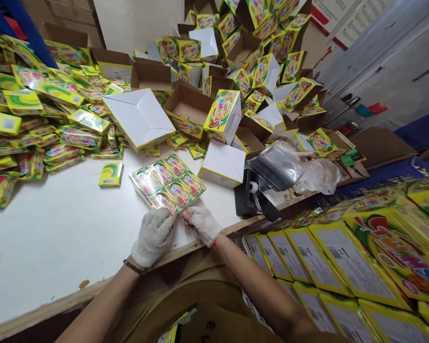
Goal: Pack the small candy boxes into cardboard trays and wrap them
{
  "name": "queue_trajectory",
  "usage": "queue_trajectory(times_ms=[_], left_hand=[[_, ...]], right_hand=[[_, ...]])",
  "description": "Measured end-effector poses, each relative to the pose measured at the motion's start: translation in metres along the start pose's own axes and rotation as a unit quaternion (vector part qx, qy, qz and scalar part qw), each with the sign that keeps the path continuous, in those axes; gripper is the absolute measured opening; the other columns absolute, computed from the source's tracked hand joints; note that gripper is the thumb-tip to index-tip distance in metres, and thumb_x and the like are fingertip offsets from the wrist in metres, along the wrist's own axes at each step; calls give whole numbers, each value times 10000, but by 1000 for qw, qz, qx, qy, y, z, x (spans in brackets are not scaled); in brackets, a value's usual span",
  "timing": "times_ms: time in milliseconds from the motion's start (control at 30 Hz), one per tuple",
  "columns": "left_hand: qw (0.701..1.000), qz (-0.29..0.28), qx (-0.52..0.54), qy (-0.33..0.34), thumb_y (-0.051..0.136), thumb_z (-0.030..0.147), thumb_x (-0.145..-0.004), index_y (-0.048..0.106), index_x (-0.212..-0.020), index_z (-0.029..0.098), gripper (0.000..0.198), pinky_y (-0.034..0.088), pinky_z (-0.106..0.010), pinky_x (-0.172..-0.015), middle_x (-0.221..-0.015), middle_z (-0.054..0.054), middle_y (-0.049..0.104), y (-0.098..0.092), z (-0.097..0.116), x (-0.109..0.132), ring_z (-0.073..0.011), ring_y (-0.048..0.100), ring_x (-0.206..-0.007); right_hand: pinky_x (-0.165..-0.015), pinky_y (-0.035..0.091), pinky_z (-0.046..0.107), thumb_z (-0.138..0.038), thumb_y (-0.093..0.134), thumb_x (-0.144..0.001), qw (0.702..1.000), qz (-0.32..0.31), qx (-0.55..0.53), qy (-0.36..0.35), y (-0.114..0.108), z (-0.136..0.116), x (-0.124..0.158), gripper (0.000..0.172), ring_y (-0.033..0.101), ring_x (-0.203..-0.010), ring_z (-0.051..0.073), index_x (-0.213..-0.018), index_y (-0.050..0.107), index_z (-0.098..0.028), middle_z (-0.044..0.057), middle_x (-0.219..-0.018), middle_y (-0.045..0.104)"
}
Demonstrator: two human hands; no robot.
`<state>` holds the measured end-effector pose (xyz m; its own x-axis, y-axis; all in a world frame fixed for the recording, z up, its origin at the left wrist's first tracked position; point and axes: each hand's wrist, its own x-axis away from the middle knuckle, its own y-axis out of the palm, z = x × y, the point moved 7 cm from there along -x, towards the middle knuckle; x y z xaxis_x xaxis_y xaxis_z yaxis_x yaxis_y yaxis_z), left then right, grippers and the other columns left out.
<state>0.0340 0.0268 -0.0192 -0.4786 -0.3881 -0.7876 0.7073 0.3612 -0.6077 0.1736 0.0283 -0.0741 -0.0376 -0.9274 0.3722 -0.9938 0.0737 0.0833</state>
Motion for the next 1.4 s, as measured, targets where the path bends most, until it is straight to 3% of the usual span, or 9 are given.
queue_trajectory(times_ms=[233,367,733,833,967,1067,1167,1300,1400], left_hand=[[998,-64,-3,-13,547,91,-735,607,-1142,132,414,429,-354,-677,-916,-120,636,6,1,-4,-245,549,-794],[986,-157,-35,-45,584,195,-799,688,-1004,160,232,390,-377,-686,-921,-114,640,15,2,-11,-257,530,-783],[994,-62,-65,-62,603,188,-839,664,-748,195,110,314,-347,-595,-760,-68,641,30,1,-15,-199,515,-673],[995,-73,-2,-66,587,167,-791,687,-825,211,115,413,-335,-650,-840,-64,670,28,-9,-4,-190,577,-745],[968,17,42,-248,580,285,-817,669,-1073,174,294,483,-438,-940,-1137,-134,664,8,-82,-7,-272,604,-1088],[903,20,83,-422,595,352,-777,612,-1225,132,499,402,-488,-1087,-1267,-164,617,10,-146,-10,-317,517,-1257],[843,-43,177,-506,529,388,-780,660,-1150,154,458,505,-403,-961,-1042,-92,703,25,-175,-9,-251,629,-1023],[829,-25,164,-534,481,417,-786,657,-1128,149,469,530,-377,-870,-964,-80,700,11,-159,4,-232,635,-911],[824,6,129,-552,480,455,-785,636,-1109,131,484,508,-438,-904,-1014,-125,675,-14,-129,25,-282,621,-980]], right_hand=[[-516,356,232,-705,695,-650,1000,13,24,0,-4,13,-6,533,454,-521,93,-632,549,-193,-24,-554,527],[-528,375,243,-639,668,-702,999,13,46,12,-4,21,-14,471,471,-521,100,-618,533,-195,-23,-558,534],[-563,410,253,-466,584,-847,965,82,245,43,-27,36,-16,312,512,-531,135,-700,620,-193,-17,-511,538],[-572,479,270,-435,528,-865,964,211,157,37,-52,35,-13,387,599,-596,156,-1132,585,-160,29,-756,663],[-979,489,431,-422,580,-840,893,315,298,-119,-52,-15,-4,669,582,-1207,291,-1426,411,-146,202,-1364,534],[-1158,277,560,-458,608,-852,813,239,476,-234,-1,-45,-3,710,301,-1452,367,-1464,418,-150,212,-1519,387],[-1174,157,638,-458,600,-887,747,116,587,-290,55,-37,-4,696,235,-1474,408,-1483,424,-146,209,-1559,363],[-1191,97,648,-317,530,-937,698,46,619,-356,75,-13,2,594,245,-1481,380,-1498,418,-159,174,-1559,402],[-1202,121,640,-259,551,-898,727,30,576,-373,47,-6,9,567,277,-1474,374,-1451,487,-154,169,-1538,439]])
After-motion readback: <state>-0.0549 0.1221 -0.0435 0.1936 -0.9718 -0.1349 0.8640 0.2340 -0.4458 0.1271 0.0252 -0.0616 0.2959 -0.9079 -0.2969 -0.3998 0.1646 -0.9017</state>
